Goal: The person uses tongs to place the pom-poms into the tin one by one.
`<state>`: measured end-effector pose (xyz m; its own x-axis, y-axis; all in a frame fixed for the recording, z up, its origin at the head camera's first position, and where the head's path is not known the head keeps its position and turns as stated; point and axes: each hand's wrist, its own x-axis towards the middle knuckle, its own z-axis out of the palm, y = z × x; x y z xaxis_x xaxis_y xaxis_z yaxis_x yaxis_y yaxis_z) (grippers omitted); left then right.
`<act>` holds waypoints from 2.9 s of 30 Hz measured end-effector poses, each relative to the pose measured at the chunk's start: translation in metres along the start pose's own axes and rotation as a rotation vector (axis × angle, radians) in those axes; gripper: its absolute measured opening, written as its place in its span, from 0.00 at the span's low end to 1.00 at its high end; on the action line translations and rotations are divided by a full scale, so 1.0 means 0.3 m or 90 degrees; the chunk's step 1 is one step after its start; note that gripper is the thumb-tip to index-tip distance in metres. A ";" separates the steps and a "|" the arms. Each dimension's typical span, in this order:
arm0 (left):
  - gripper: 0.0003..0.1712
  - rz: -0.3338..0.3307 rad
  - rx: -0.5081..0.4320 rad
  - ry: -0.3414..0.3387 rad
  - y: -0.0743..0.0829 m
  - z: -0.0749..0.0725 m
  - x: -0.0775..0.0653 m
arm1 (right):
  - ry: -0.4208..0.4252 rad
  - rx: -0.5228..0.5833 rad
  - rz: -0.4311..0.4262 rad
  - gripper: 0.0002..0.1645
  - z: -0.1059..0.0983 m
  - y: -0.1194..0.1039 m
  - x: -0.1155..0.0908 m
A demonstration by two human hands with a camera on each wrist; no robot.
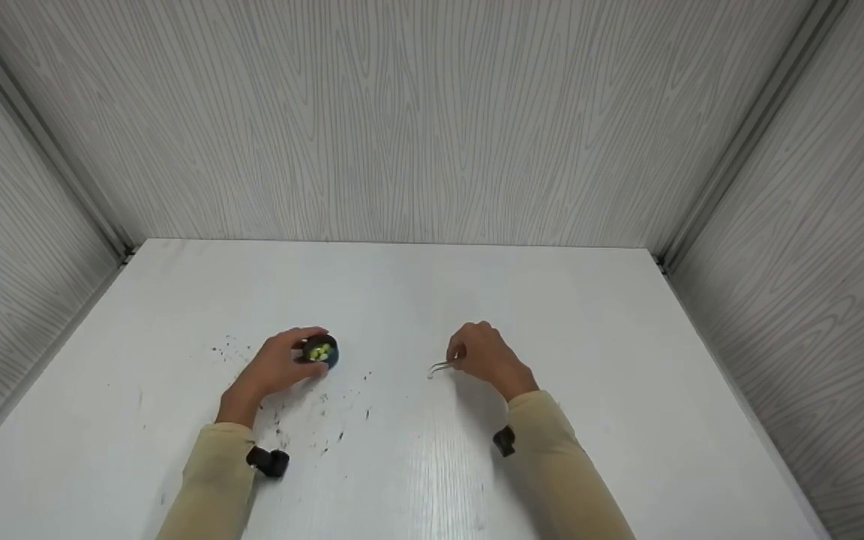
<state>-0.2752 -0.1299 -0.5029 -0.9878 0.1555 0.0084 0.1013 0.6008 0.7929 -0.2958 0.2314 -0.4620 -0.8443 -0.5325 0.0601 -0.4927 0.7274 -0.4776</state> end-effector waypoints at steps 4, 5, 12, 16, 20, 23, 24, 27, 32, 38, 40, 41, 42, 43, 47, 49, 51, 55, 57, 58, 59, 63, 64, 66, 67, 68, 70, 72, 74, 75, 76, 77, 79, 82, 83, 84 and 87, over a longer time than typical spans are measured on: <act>0.33 0.000 0.002 0.003 0.003 -0.002 0.001 | 0.001 -0.005 -0.008 0.06 0.001 0.003 0.002; 0.33 -0.002 0.004 0.003 0.003 -0.003 0.000 | 0.001 -0.004 -0.010 0.06 0.003 0.003 0.002; 0.32 0.027 -0.002 0.001 0.003 -0.009 -0.006 | 0.003 -0.004 0.008 0.07 0.003 0.011 -0.004; 0.32 0.027 -0.002 0.000 0.006 -0.011 0.001 | 0.016 -0.002 0.018 0.07 -0.006 0.006 0.000; 0.32 0.019 -0.005 -0.003 0.004 -0.010 -0.001 | 0.031 0.002 0.030 0.07 -0.007 0.002 0.006; 0.33 0.009 -0.006 -0.004 0.000 -0.007 -0.005 | 0.041 0.007 0.027 0.08 -0.005 -0.002 0.012; 0.33 0.007 -0.006 -0.004 -0.002 -0.006 -0.005 | 0.047 0.008 0.024 0.08 -0.005 -0.005 0.014; 0.33 0.006 -0.005 -0.004 -0.003 -0.005 -0.002 | 0.062 0.011 0.006 0.07 -0.011 -0.019 0.024; 0.33 0.003 0.001 -0.002 0.000 -0.004 0.001 | 0.070 0.023 -0.002 0.08 -0.021 -0.052 0.051; 0.33 0.001 0.001 -0.003 0.004 -0.002 -0.004 | 0.060 0.027 0.003 0.09 -0.016 -0.096 0.084; 0.33 0.003 0.005 -0.001 0.003 -0.003 -0.006 | 0.057 0.026 0.000 0.09 -0.014 -0.114 0.097; 0.33 0.005 0.007 -0.002 0.003 -0.003 -0.007 | 0.054 0.027 0.001 0.09 -0.013 -0.124 0.103; 0.33 0.005 0.008 -0.002 0.003 -0.003 -0.007 | 0.051 0.029 0.001 0.09 -0.012 -0.134 0.109; 0.33 0.006 0.010 -0.002 0.002 -0.004 -0.007 | 0.049 0.030 0.002 0.09 -0.010 -0.143 0.117; 0.33 0.007 0.009 -0.002 0.001 -0.003 -0.006 | 0.036 0.030 0.001 0.09 -0.002 -0.176 0.146; 0.33 0.008 0.007 -0.002 -0.001 -0.001 -0.005 | 0.033 0.024 -0.003 0.09 0.002 -0.191 0.161; 0.33 0.009 0.004 -0.004 -0.001 0.000 -0.005 | 0.031 0.019 -0.005 0.08 0.004 -0.206 0.175; 0.33 0.010 0.003 -0.003 -0.001 0.001 -0.004 | 0.032 0.008 -0.008 0.08 0.007 -0.239 0.205; 0.34 0.005 0.002 -0.002 0.000 0.001 -0.005 | 0.029 0.004 -0.011 0.08 0.009 -0.254 0.219; 0.34 0.003 0.003 -0.001 0.000 0.001 -0.006 | 0.028 0.001 -0.015 0.07 0.011 -0.262 0.226; 0.34 0.002 0.005 0.000 0.000 0.002 -0.007 | 0.026 -0.002 -0.017 0.07 0.014 -0.269 0.232; 0.34 -0.002 0.007 -0.001 0.005 0.003 -0.005 | 0.017 -0.007 -0.029 0.07 0.028 -0.294 0.258; 0.34 -0.004 0.009 -0.001 0.005 0.003 -0.005 | 0.014 -0.005 -0.032 0.07 0.033 -0.299 0.265; 0.34 0.000 0.012 0.001 0.006 0.003 -0.004 | 0.008 -0.003 -0.036 0.07 0.045 -0.308 0.278; 0.34 0.003 0.014 0.001 0.006 0.003 -0.004 | 0.006 -0.002 -0.040 0.07 0.052 -0.313 0.285; 0.33 0.008 0.016 0.003 0.005 0.002 -0.004 | 0.003 -0.002 -0.040 0.07 0.059 -0.318 0.292; 0.33 0.015 0.016 0.006 0.006 0.002 -0.003 | 0.002 -0.006 -0.045 0.07 0.074 -0.327 0.306; 0.33 0.020 0.015 0.008 0.005 0.001 -0.002 | 0.002 -0.011 -0.050 0.07 0.088 -0.337 0.316; 0.33 0.019 0.016 0.009 0.005 0.002 -0.001 | 0.003 -0.010 -0.053 0.06 0.102 -0.349 0.324; 0.33 0.018 0.016 0.009 0.005 0.002 0.000 | 0.007 -0.011 -0.058 0.06 0.110 -0.354 0.328; 0.33 0.019 0.015 0.008 0.003 0.003 0.000 | 0.008 -0.011 -0.059 0.06 0.118 -0.358 0.331; 0.33 0.020 0.016 0.008 0.002 0.004 0.001 | 0.009 -0.010 -0.059 0.06 0.126 -0.362 0.334; 0.32 0.021 0.017 0.008 0.001 0.004 0.003 | 0.015 -0.008 -0.061 0.07 0.142 -0.368 0.341; 0.32 0.022 0.013 0.005 0.000 0.003 0.004 | 0.023 -0.004 -0.064 0.07 0.161 -0.376 0.351; 0.32 0.023 0.012 0.004 0.000 0.002 0.004 | 0.024 -0.004 -0.063 0.07 0.166 -0.378 0.354; 0.32 0.025 0.011 0.004 -0.001 0.002 0.003 | 0.026 -0.003 -0.063 0.07 0.171 -0.380 0.357; 0.32 0.035 0.012 0.004 -0.002 0.001 0.002 | 0.027 -0.003 -0.057 0.07 0.184 -0.385 0.363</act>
<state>-0.2757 -0.1300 -0.5036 -0.9813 0.1843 0.0550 0.1576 0.6061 0.7797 -0.3193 0.0656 -0.4486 -0.8052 -0.5764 0.1396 -0.5672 0.6797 -0.4652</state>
